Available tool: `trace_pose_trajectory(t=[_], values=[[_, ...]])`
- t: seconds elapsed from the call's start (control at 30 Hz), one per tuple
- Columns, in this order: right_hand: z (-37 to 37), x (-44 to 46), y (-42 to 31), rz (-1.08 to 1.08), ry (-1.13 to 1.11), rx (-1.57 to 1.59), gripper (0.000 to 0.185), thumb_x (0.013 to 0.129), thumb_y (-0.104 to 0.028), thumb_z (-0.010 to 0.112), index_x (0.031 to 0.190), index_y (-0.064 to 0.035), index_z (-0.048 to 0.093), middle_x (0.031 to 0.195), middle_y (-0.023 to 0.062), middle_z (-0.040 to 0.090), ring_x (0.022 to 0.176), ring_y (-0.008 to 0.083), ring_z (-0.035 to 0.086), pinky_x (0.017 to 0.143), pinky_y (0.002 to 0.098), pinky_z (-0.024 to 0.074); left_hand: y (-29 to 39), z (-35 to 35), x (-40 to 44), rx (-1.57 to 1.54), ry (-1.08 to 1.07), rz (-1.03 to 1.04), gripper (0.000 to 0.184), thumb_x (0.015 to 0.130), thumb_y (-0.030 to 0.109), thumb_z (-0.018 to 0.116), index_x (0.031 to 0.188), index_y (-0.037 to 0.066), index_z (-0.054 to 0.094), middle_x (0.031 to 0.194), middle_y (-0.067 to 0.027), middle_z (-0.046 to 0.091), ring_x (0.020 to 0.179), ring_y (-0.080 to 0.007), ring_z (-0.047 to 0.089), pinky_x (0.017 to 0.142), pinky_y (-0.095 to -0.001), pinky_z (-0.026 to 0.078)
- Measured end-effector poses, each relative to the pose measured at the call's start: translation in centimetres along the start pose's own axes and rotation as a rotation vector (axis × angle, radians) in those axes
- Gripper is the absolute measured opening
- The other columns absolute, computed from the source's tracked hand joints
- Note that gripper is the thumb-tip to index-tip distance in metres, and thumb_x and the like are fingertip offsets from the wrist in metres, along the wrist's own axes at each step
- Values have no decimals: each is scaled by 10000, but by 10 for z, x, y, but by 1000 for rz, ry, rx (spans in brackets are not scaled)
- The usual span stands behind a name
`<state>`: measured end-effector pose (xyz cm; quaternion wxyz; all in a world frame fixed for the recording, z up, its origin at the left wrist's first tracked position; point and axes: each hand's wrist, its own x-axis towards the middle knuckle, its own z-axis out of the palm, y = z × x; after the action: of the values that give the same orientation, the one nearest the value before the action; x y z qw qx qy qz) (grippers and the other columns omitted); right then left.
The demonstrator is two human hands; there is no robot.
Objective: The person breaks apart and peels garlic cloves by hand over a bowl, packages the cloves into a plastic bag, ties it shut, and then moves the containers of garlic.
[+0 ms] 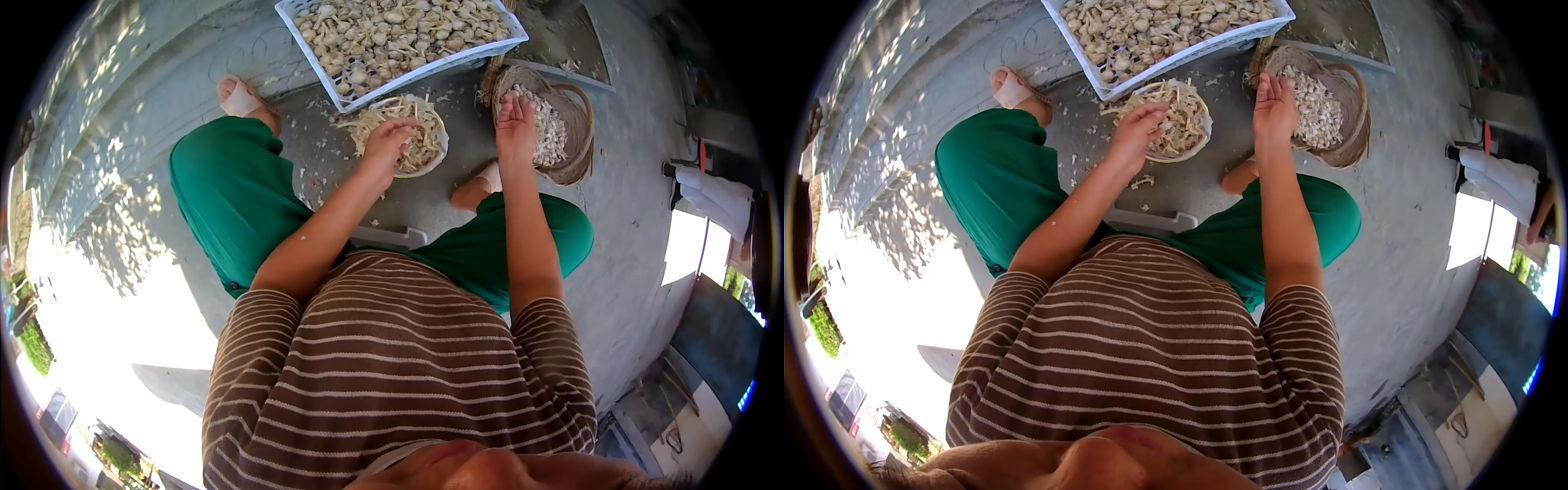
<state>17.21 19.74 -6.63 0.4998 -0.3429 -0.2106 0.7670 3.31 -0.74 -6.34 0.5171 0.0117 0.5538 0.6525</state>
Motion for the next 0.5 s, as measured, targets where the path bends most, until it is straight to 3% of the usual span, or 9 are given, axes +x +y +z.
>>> trace_pose_trajectory(t=[0.1,0.17,0.2,0.27,0.3,0.37,0.4,0.47,0.5], values=[[-11,8,8,111,127,5,222,905,-178,546,1011,17,542,886,127,616,774,193,624,637,246,524,-3,2,0,103,8,24,197,900,119,504,1078,73,576,1049,-54,605,916,-153,583,739,-287,475],[-4,-5,32,221,-119,-379,239,907,-176,542,1050,15,547,896,121,619,776,184,624,635,254,517,-2,4,-1,-205,21,-37,149,896,140,502,1010,87,581,926,-15,603,801,-119,577,680,-255,464],[8,-12,43,231,-125,-389,239,907,-176,542,1050,15,547,896,121,619,776,184,624,635,254,517,7,7,-7,-261,31,-57,129,913,148,470,979,87,562,892,-25,598,753,-129,583,649,-257,464],[36,-25,63,279,-454,-745,202,902,-152,540,1019,7,586,859,76,625,764,151,619,619,249,502,6,4,-6,-324,63,-55,136,919,160,467,979,77,557,874,-28,591,747,-141,584,648,-260,462],[47,-25,76,286,-456,-754,202,902,-152,540,1019,7,586,859,76,625,764,151,619,619,249,502,6,2,-5,-377,81,-53,147,925,173,465,978,67,552,856,-30,584,740,-153,586,648,-264,459],[68,-14,105,148,-719,-1120,131,844,-121,589,939,-42,632,839,56,643,756,170,625,630,280,495,8,0,-3,-429,87,-29,139,929,175,458,961,71,545,822,-22,569,718,-149,577,633,-269,457],[79,-9,122,151,-724,-1122,131,844,-121,589,939,-42,632,839,56,643,756,170,625,630,280,495,10,-3,-1,-470,89,1,135,932,178,451,944,75,538,788,-14,553,695,-144,568,619,-275,455],[99,0,156,-261,-961,-1565,143,801,-153,584,913,-103,658,866,78,659,795,227,633,671,329,500,13,-10,3,-488,109,10,134,933,180,451,945,77,536,777,-12,547,685,-140,560,613,-276,453],[109,2,172,-256,-966,-1565,143,801,-153,584,913,-103,658,866,78,659,795,227,633,671,329,500,14,-13,5,-503,122,18,134,933,182,450,947,79,534,767,-9,541,675,-136,553,606,-276,451]])
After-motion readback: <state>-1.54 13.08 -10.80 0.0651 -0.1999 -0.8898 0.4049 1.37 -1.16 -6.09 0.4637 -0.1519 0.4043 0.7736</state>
